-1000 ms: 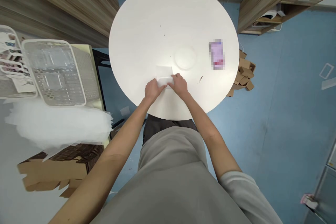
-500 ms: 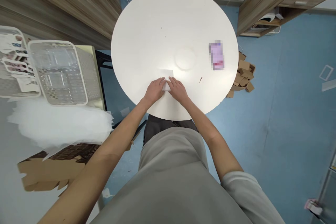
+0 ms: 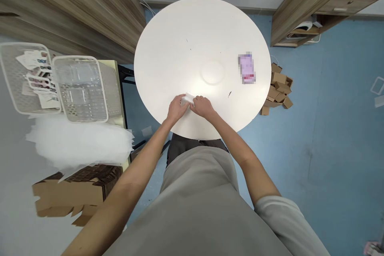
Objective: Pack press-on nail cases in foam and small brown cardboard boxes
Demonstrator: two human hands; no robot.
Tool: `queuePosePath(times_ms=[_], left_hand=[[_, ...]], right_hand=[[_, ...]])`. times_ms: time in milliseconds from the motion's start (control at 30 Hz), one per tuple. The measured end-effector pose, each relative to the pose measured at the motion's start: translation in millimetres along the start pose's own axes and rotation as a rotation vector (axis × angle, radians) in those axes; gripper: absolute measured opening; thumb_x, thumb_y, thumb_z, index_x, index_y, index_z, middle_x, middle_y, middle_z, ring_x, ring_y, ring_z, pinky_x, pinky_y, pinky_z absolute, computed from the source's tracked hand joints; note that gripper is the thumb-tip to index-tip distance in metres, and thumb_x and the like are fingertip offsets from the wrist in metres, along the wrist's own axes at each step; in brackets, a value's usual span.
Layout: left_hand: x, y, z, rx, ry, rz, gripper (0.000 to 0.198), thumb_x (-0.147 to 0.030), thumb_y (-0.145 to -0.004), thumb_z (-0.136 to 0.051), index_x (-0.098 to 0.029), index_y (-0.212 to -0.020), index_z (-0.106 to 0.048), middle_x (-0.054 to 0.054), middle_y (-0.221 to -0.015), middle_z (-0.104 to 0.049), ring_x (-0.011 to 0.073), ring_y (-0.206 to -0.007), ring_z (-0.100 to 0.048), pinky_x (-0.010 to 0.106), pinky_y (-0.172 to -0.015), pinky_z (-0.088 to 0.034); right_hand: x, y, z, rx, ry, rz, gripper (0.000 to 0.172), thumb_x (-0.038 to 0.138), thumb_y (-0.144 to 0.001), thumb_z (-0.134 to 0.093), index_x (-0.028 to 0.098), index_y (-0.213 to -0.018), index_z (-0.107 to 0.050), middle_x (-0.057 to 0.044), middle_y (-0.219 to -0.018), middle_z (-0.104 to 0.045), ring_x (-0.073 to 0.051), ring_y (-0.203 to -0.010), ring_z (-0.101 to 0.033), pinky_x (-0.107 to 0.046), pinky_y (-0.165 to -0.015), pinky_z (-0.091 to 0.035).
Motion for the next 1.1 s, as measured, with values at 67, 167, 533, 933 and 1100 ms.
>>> queuePosePath(times_ms=[67,167,533,933,1100], left_hand=[[6,6,-8.1,-0.168,0.062,0.136,0.05,-0.041,-0.097,-0.072,-0.022,-0.143,-0.066,0.018,-0.151,-0.069,0.0337,-0.136,-0.069,0.05,-0.12,-0.053],[17,15,-35.8,-0.161,0.23,0.366,0.043,-0.041,-0.102,-0.07,-0.021,-0.14,-0.063,0.018,-0.136,-0.075,0.0311,-0.13,-0.074,0.048,-0.114,-0.057],[16,9,-52.4,-0.147,0.552,0.413,0.045,-0.026,-0.1,-0.075,-0.021,-0.142,-0.059,0.019,-0.151,-0.068,0.0252,-0.133,-0.072,0.041,-0.112,-0.062],[60,-78,70.0,-0.191,0.48,0.208,0.046,-0.029,-0.098,-0.071,-0.023,-0.142,-0.058,0.016,-0.148,-0.069,0.0267,-0.125,-0.074,0.04,-0.105,-0.062],[93,-121,100.3,-0.273,0.512,0.152,0.044,-0.025,-0.096,-0.073,-0.022,-0.138,-0.058,0.016,-0.141,-0.068,0.0271,-0.123,-0.072,0.043,-0.108,-0.06]], right_hand=[[-6,-5,-3,-0.036,-0.039,-0.103,0.034,0.032,-0.118,-0.044,0.013,-0.127,-0.07,-0.023,-0.131,-0.075,-0.036,-0.127,-0.069,-0.047,-0.107,-0.057],[-21,-9,-10,-0.104,-0.099,-0.208,0.033,0.028,-0.118,-0.038,0.015,-0.13,-0.066,-0.021,-0.13,-0.074,-0.034,-0.123,-0.07,-0.045,-0.103,-0.059],[-27,8,-39,-0.237,-0.545,-0.385,0.03,0.04,-0.115,-0.047,0.023,-0.133,-0.064,-0.012,-0.116,-0.083,-0.029,-0.105,-0.079,-0.042,-0.094,-0.062],[60,-104,-21,-0.344,-0.663,-0.29,0.033,0.047,-0.118,-0.043,0.025,-0.142,-0.051,-0.013,-0.119,-0.081,-0.03,-0.103,-0.079,-0.043,-0.094,-0.06],[88,-162,-18,-0.354,-0.633,-0.243,0.033,0.05,-0.119,-0.042,0.025,-0.14,-0.05,-0.008,-0.104,-0.077,-0.028,-0.091,-0.075,-0.042,-0.092,-0.058]])
Point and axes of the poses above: each hand's wrist, its own y-axis away from the middle knuckle, its own z-axis out of the back of the hand, x = y × z, the point moved 4 cm from there along -y, towards the middle knuckle
